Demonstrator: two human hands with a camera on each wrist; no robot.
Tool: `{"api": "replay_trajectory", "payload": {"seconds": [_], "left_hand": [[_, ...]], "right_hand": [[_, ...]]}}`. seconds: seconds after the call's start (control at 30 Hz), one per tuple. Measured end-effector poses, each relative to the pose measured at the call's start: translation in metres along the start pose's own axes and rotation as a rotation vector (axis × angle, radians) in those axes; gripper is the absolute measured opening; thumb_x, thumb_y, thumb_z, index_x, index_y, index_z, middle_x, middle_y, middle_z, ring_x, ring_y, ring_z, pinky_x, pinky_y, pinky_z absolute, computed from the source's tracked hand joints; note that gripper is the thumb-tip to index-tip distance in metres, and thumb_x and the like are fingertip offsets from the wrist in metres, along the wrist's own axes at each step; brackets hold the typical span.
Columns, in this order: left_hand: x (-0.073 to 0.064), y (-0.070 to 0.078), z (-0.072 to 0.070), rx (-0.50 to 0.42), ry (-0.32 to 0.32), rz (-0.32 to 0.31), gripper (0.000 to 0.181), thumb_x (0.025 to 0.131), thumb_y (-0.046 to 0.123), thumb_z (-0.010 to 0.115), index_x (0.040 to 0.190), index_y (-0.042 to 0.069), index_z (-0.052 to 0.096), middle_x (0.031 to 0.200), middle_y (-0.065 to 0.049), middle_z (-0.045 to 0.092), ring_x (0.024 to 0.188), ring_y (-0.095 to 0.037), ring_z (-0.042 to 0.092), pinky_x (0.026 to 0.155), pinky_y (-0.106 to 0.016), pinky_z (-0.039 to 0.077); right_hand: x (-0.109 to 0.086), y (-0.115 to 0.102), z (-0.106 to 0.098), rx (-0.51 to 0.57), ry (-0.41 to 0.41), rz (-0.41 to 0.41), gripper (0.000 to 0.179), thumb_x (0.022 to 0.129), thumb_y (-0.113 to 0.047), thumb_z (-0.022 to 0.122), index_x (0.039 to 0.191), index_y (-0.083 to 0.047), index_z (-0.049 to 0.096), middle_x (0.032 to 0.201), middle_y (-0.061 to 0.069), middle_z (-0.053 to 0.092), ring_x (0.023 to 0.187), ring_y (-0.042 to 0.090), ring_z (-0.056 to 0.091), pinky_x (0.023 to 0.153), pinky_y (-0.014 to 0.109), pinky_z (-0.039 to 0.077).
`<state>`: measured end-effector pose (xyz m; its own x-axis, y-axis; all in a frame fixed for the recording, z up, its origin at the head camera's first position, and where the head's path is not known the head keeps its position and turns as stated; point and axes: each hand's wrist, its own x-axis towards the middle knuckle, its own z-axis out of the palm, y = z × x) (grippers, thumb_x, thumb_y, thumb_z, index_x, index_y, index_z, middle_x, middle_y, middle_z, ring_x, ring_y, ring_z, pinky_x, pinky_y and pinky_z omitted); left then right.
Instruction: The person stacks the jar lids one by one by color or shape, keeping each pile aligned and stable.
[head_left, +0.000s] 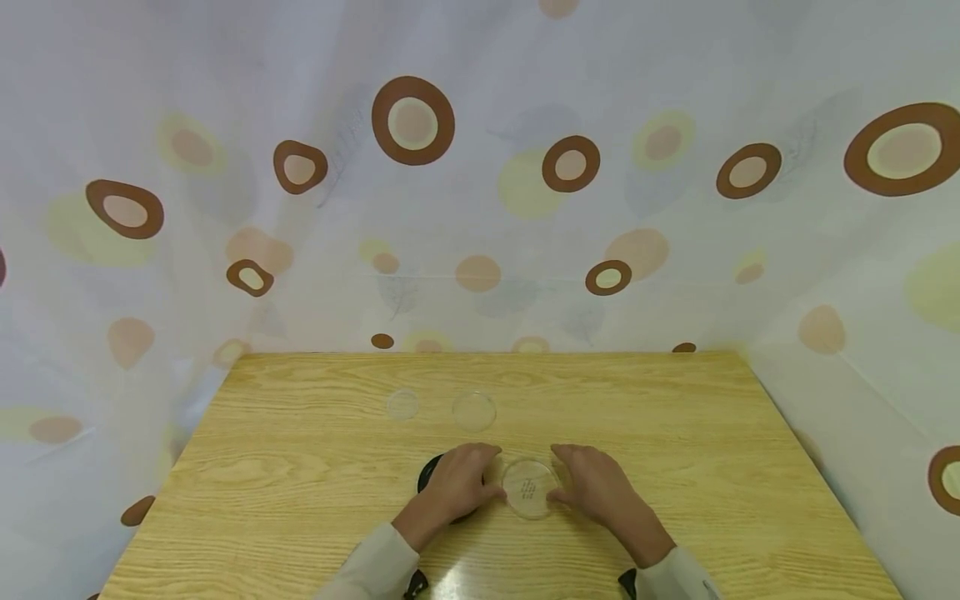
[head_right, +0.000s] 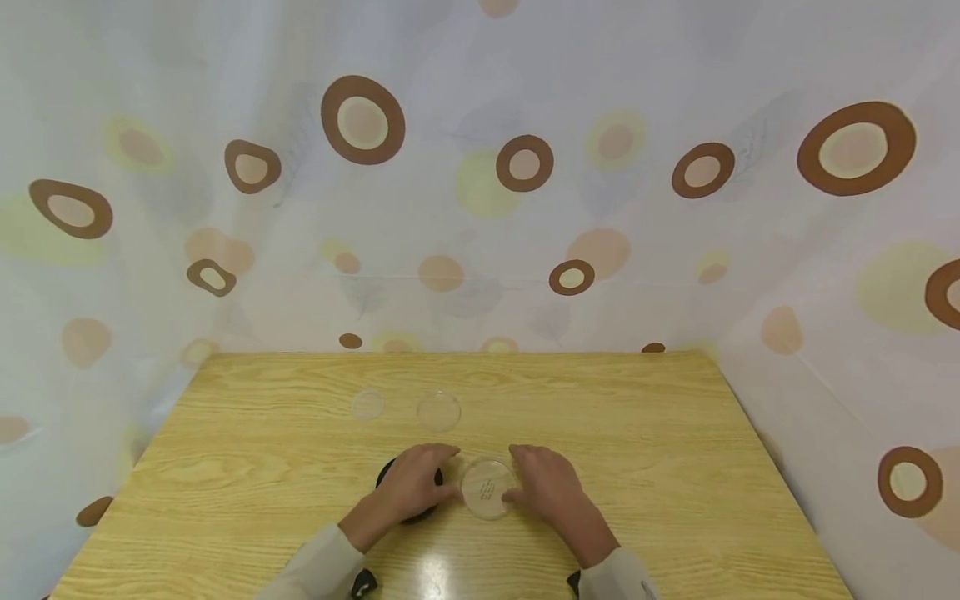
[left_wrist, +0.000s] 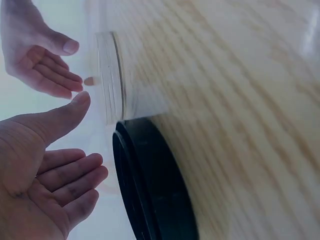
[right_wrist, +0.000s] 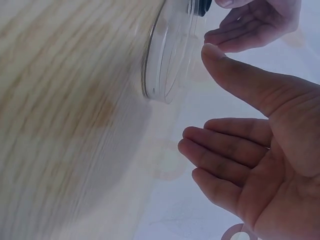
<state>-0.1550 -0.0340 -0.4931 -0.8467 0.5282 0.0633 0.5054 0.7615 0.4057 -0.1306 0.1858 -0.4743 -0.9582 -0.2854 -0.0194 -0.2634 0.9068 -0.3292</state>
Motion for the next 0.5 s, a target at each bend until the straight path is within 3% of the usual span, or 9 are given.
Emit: {"api": "replay_trajectory", "payload": {"seconds": [0.5], "left_hand": [[0.005, -0.018, -0.011, -0.022, -0.002, -0.070, 0.059, 0.079, 0.034, 0.076, 0.128, 0.005, 0.059, 0.127, -0.011, 0.062, 0.114, -0.027, 0.060, 0.093, -0.039, 0.051]], "right_hand": [[0.027, 0.000, -0.006, 0.027, 0.001, 0.006, 0.056, 0.075, -0.029, 0.080, 0.121, -0.002, 0.062, 0.119, 0.016, 0.065, 0.107, 0.034, 0.062, 0.090, 0.047, 0.051]]}}
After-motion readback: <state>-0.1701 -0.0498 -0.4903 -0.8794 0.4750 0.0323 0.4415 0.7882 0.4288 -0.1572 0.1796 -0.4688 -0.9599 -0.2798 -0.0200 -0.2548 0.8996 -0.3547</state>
